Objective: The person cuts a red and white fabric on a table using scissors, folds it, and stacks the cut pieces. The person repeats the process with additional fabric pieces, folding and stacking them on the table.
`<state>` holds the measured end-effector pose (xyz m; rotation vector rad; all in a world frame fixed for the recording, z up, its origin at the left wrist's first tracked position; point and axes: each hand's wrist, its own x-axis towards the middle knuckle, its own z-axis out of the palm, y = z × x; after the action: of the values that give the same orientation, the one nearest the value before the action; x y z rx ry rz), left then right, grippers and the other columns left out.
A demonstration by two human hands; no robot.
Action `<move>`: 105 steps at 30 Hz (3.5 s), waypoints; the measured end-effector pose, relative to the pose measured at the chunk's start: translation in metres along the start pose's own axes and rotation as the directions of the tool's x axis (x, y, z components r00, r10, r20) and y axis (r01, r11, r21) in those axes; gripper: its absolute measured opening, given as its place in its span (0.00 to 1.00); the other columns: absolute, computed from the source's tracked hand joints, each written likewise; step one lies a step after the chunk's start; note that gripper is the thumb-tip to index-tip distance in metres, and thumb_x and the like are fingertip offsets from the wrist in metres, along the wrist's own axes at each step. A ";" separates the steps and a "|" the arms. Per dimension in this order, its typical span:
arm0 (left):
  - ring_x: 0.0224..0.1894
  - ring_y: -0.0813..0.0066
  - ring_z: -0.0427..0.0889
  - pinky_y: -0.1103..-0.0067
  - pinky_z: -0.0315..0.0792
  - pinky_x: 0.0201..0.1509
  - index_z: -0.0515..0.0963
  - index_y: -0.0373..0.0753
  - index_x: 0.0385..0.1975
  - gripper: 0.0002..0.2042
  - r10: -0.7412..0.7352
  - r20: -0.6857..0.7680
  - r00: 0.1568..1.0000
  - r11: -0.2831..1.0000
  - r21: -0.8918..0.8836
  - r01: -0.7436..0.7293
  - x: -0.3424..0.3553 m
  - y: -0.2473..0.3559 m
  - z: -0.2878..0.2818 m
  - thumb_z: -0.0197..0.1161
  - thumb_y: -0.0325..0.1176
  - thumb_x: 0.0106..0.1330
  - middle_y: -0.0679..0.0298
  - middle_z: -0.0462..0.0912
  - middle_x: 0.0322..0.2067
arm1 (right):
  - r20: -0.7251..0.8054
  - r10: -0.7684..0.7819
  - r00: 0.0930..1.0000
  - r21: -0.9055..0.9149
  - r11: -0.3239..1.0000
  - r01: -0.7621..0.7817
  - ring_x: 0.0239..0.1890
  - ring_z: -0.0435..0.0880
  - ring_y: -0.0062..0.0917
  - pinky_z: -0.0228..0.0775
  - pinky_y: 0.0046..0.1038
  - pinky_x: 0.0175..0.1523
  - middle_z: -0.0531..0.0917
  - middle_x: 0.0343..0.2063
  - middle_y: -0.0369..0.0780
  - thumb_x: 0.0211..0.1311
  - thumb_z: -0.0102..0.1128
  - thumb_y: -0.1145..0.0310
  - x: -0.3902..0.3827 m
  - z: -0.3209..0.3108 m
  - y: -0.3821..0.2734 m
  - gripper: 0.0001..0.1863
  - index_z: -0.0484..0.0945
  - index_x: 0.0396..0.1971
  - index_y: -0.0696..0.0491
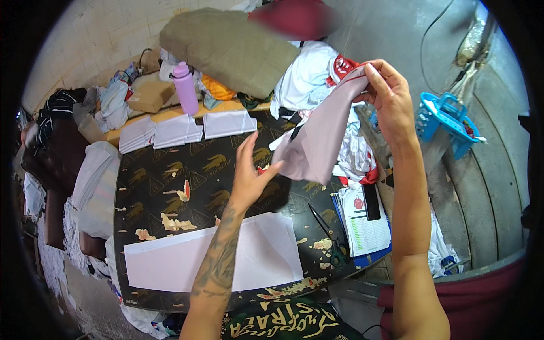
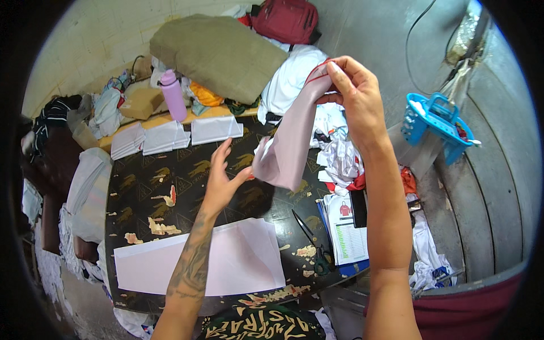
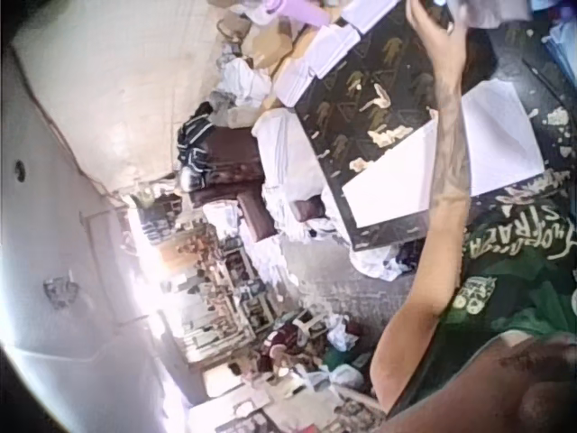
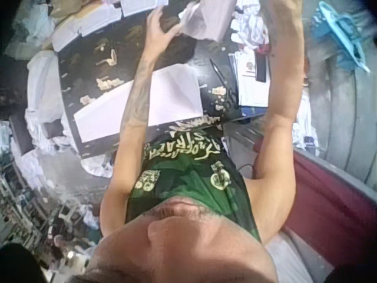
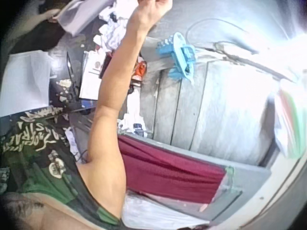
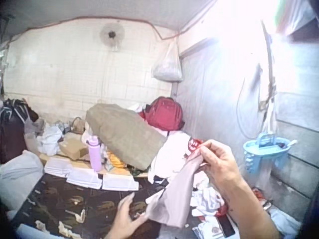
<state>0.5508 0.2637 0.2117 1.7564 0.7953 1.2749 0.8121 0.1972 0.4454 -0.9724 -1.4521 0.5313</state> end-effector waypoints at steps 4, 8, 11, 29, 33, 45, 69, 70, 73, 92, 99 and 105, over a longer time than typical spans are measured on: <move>0.77 0.58 0.67 0.63 0.62 0.80 0.59 0.38 0.81 0.52 0.063 0.448 0.892 0.895 -0.420 0.148 0.035 0.035 0.004 0.83 0.49 0.62 0.51 0.69 0.75 | -0.115 -0.025 0.993 -0.130 0.991 0.010 0.34 0.87 0.17 0.85 0.22 0.41 0.87 0.36 0.35 0.84 0.57 0.63 0.009 0.018 -0.067 0.11 0.81 0.47 0.55; 0.59 0.76 0.80 0.73 0.73 0.67 0.79 0.37 0.61 0.19 -0.034 0.705 0.709 0.888 -0.304 0.345 0.007 0.040 -0.017 0.68 0.30 0.71 0.66 0.85 0.54 | -0.207 0.052 0.977 0.053 0.998 -0.042 0.31 0.85 0.16 0.80 0.22 0.40 0.85 0.34 0.32 0.84 0.56 0.61 0.003 -0.004 -0.079 0.08 0.80 0.45 0.49; 0.49 0.82 0.79 0.78 0.74 0.55 0.81 0.40 0.50 0.10 -0.173 0.642 0.747 0.868 -0.259 0.424 -0.025 0.033 -0.036 0.58 0.25 0.73 0.72 0.84 0.45 | -0.249 0.080 0.965 -0.014 0.996 -0.086 0.30 0.81 0.14 0.75 0.19 0.37 0.81 0.30 0.28 0.84 0.55 0.60 -0.015 -0.028 -0.067 0.08 0.80 0.43 0.46; 0.31 0.79 0.72 0.76 0.74 0.43 0.71 0.46 0.76 0.42 -0.192 0.700 0.688 0.942 -0.065 0.329 -0.045 0.091 -0.045 0.83 0.33 0.60 0.78 0.74 0.33 | 0.355 -0.235 0.905 -0.395 0.839 0.373 0.33 0.76 0.25 0.73 0.33 0.42 0.77 0.27 0.43 0.80 0.55 0.68 -0.041 0.073 -0.068 0.09 0.77 0.42 0.59; 0.50 0.76 0.87 0.74 0.76 0.61 0.91 0.38 0.42 0.08 -0.185 0.830 0.527 0.979 0.111 0.168 -0.056 0.053 -0.008 0.78 0.32 0.67 0.66 0.92 0.41 | 0.169 -0.557 0.813 -0.150 0.801 0.579 0.37 0.79 0.22 0.74 0.29 0.42 0.82 0.33 0.41 0.82 0.55 0.68 0.009 0.048 -0.087 0.11 0.81 0.42 0.60; 0.36 0.81 0.83 0.76 0.76 0.47 0.75 0.38 0.56 0.26 -0.543 0.544 0.640 0.809 0.132 0.573 -0.079 0.008 -0.097 0.75 0.46 0.66 0.55 0.89 0.42 | -0.005 -0.212 0.977 -0.436 0.880 0.188 0.27 0.72 0.14 0.64 0.23 0.32 0.75 0.25 0.31 0.85 0.56 0.66 -0.028 0.036 -0.006 0.11 0.82 0.42 0.57; 0.37 0.79 0.79 0.77 0.73 0.47 0.87 0.32 0.34 0.15 -0.707 0.372 0.601 0.656 0.661 0.363 0.013 -0.042 -0.381 0.76 0.41 0.67 0.66 0.86 0.32 | -0.260 0.362 0.895 -0.388 0.810 -0.440 0.37 0.74 0.13 0.66 0.20 0.43 0.81 0.34 0.32 0.86 0.52 0.64 -0.118 0.071 0.179 0.13 0.80 0.44 0.57; 0.38 0.75 0.82 0.75 0.74 0.48 0.87 0.33 0.34 0.15 -0.684 0.362 0.634 0.654 0.690 0.312 0.020 -0.058 -0.380 0.76 0.41 0.66 0.63 0.87 0.34 | -0.206 0.373 0.905 -0.407 0.808 -0.426 0.38 0.77 0.18 0.70 0.24 0.46 0.83 0.34 0.35 0.86 0.52 0.65 -0.113 0.082 0.201 0.13 0.80 0.44 0.58; 0.43 0.61 0.88 0.68 0.78 0.51 0.89 0.34 0.38 0.15 -0.632 0.227 0.741 0.543 0.812 0.214 0.021 -0.122 -0.381 0.76 0.41 0.65 0.56 0.90 0.41 | -0.144 0.344 0.928 -0.594 0.719 -0.359 0.39 0.83 0.31 0.76 0.33 0.47 0.85 0.36 0.44 0.82 0.57 0.67 -0.106 0.108 0.258 0.11 0.80 0.51 0.59; 0.56 0.39 0.85 0.53 0.78 0.57 0.78 0.38 0.61 0.24 -0.350 -0.521 0.778 0.181 0.777 0.602 -0.166 -0.175 -0.453 0.70 0.38 0.66 0.47 0.88 0.53 | 0.021 0.576 0.817 -0.897 0.371 -0.238 0.65 0.78 0.46 0.69 0.43 0.71 0.82 0.57 0.46 0.68 0.68 0.70 -0.246 0.060 0.235 0.12 0.85 0.49 0.55; 0.34 0.73 0.87 0.72 0.80 0.39 0.89 0.34 0.44 0.09 -0.462 -0.277 0.842 0.584 0.619 0.524 -0.159 0.011 -0.445 0.71 0.30 0.68 0.59 0.91 0.34 | 0.332 0.424 0.843 -0.554 0.811 -0.190 0.66 0.80 0.45 0.70 0.44 0.72 0.85 0.58 0.46 0.63 0.75 0.69 -0.225 0.216 0.163 0.21 0.84 0.55 0.56; 0.31 0.48 0.87 0.63 0.78 0.37 0.86 0.38 0.33 0.14 -0.563 -0.035 0.826 0.474 0.805 0.357 -0.163 0.108 -0.328 0.76 0.41 0.54 0.52 0.86 0.27 | 0.689 0.292 0.664 -0.125 0.949 -0.288 0.62 0.84 0.46 0.74 0.44 0.68 0.85 0.58 0.49 0.55 0.81 0.62 -0.219 0.397 0.068 0.33 0.81 0.61 0.56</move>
<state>0.1924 0.1541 0.2876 2.0575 1.7425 0.2801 0.4241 0.1459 0.2061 -1.0691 -1.9786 1.2447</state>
